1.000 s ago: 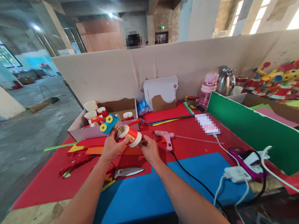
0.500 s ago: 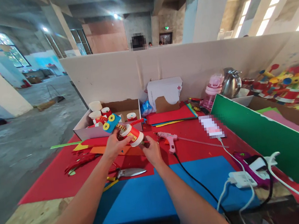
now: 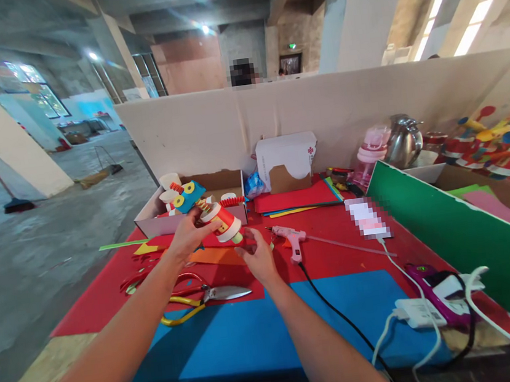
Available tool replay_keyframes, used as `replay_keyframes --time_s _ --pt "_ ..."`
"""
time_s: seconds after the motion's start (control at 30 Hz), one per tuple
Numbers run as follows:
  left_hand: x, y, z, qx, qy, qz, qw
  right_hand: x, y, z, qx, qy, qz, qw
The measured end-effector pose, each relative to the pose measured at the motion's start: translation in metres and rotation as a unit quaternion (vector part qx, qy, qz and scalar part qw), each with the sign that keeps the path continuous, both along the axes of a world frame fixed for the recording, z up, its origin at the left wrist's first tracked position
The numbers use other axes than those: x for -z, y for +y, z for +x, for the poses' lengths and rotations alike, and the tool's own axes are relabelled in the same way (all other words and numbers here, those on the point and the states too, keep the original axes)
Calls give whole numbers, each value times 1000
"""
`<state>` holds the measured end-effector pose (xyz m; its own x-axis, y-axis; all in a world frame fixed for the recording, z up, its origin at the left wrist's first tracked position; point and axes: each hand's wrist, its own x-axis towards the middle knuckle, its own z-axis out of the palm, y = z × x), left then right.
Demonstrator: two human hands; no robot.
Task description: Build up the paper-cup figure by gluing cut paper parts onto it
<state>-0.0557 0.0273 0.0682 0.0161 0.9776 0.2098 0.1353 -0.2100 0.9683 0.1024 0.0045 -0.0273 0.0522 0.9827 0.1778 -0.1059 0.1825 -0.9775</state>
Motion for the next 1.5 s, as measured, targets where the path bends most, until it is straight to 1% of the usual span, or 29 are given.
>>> replay_keyframes --time_s 0.1,0.2,0.3,0.4,0.47,0.57,0.63,0.73,0.87,1.07,1.2,1.5 --pt "-14 12 -10 3 -16 12 1000 -1 -3 1 19 -13 -3 1000" --pt "-30 37 -22 -10 0 32 999 -3 -7 2 25 -48 9 999" --pt "-45 76 -34 -19 7 45 999 -4 -11 1 8 -80 18 997" --pt "-53 125 -42 -8 34 58 998 -4 -14 -1 3 -115 28 993" --pt "-53 159 -44 10 58 66 996 -3 -15 -3 -2 -133 33 991" --pt "-42 205 -43 29 99 70 992 -2 -15 -5 -11 -153 32 988" --pt "-31 230 -39 46 129 63 989 -2 -15 -5 -12 -152 26 988" --pt "-13 255 -29 77 184 51 978 0 -13 -6 -10 -146 16 989" --pt "6 272 -16 88 235 46 967 -1 -13 -6 -14 -146 11 989" --pt "27 278 -8 84 275 46 957 -4 -13 -6 -19 -148 2 989" --pt "33 282 -8 84 293 49 951 -3 -13 -7 -18 -148 0 989" --pt "40 289 -13 68 308 57 947 -7 -15 -7 -22 -146 -3 989"
